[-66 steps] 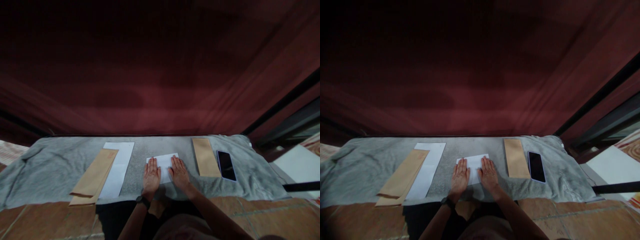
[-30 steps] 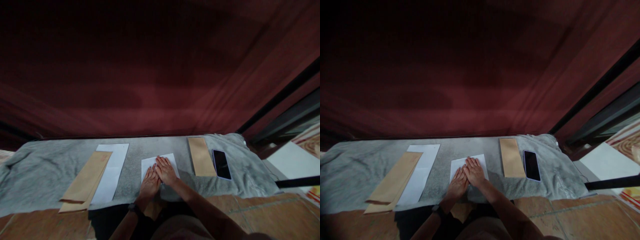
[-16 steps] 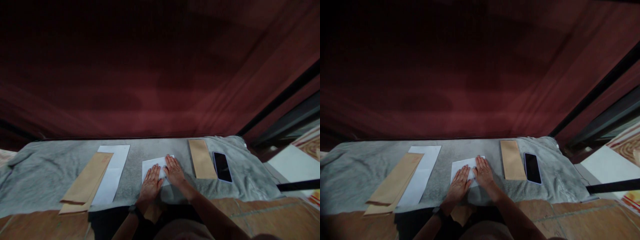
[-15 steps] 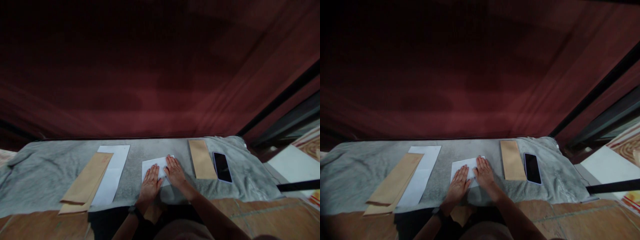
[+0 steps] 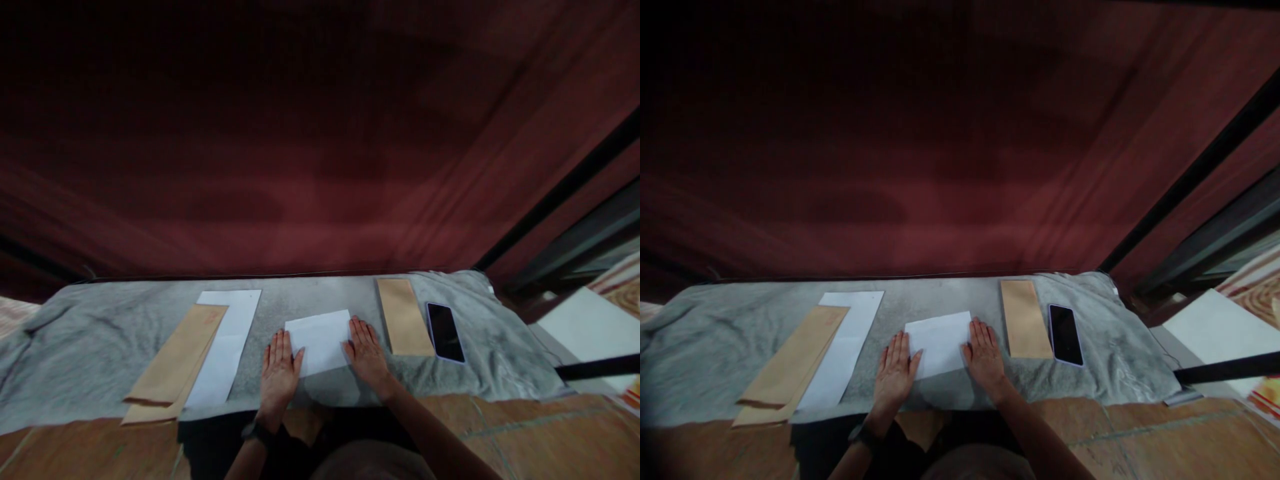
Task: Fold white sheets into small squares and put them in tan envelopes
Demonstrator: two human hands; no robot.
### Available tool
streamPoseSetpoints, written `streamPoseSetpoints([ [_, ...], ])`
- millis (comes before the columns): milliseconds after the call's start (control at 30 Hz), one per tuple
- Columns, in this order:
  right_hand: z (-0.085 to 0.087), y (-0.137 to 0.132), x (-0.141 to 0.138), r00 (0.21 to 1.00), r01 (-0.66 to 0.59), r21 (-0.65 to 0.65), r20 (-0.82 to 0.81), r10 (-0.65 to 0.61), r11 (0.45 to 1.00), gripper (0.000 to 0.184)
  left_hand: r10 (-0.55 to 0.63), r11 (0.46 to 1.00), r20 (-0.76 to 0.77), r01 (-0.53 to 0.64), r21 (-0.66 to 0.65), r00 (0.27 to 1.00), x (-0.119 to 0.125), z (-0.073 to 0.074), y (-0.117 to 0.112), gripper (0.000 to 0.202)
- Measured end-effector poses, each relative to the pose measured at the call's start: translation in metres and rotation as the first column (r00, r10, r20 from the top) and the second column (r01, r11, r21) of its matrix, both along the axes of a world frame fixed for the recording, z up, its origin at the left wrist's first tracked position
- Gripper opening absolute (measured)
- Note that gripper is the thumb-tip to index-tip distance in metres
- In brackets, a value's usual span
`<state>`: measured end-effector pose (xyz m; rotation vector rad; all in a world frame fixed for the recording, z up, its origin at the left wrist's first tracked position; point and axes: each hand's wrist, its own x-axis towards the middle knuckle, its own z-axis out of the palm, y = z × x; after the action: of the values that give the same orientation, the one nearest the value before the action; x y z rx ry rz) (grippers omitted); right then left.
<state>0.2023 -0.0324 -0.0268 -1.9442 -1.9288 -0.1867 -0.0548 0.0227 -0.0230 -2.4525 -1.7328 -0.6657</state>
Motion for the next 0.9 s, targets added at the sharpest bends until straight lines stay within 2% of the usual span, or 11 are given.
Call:
streamPoseSetpoints([
  [200,0.004,-0.008,-0.008,0.997,0.081,0.007,0.003,-0.081,0.997,0.056,0.029,0.999,-0.023,-0.030,-0.020,0.999,-0.001,0.003,-0.003,0.064],
  [267,0.008,-0.013,-0.021,0.999,0.032,0.006,-0.005,-0.032,0.999,0.056,0.036,0.999,-0.032,-0.037,-0.028,0.999,0.000,0.004,-0.003,0.064],
  [367,0.011,-0.025,-0.041,0.994,-0.110,0.002,-0.010,0.110,0.994,0.054,0.036,0.999,-0.047,-0.037,-0.029,0.998,0.001,0.005,-0.003,0.065],
  [433,0.010,-0.035,-0.048,0.990,-0.138,0.006,-0.008,0.138,0.990,0.053,0.037,0.999,-0.062,-0.039,-0.029,0.997,0.001,0.006,-0.003,0.065],
  [567,0.004,-0.048,-0.038,0.997,-0.070,0.026,-0.018,0.071,0.997,0.058,0.047,0.998,-0.094,-0.051,-0.035,0.994,0.001,0.008,-0.003,0.064],
  [733,-0.002,-0.052,-0.026,0.999,-0.047,0.033,-0.002,0.047,0.998,0.062,0.048,0.998,-0.112,-0.052,-0.029,0.993,0.000,0.008,-0.003,0.064],
  [833,-0.001,-0.052,-0.032,1.000,-0.003,0.056,-0.008,0.003,0.998,0.062,0.047,0.998,-0.068,-0.049,-0.027,0.997,0.000,0.007,-0.002,0.062],
  [900,0.003,-0.050,-0.039,1.000,0.006,0.059,-0.016,-0.005,0.998,0.061,0.061,0.997,0.024,-0.059,-0.053,0.998,0.001,0.005,-0.002,0.058],
])
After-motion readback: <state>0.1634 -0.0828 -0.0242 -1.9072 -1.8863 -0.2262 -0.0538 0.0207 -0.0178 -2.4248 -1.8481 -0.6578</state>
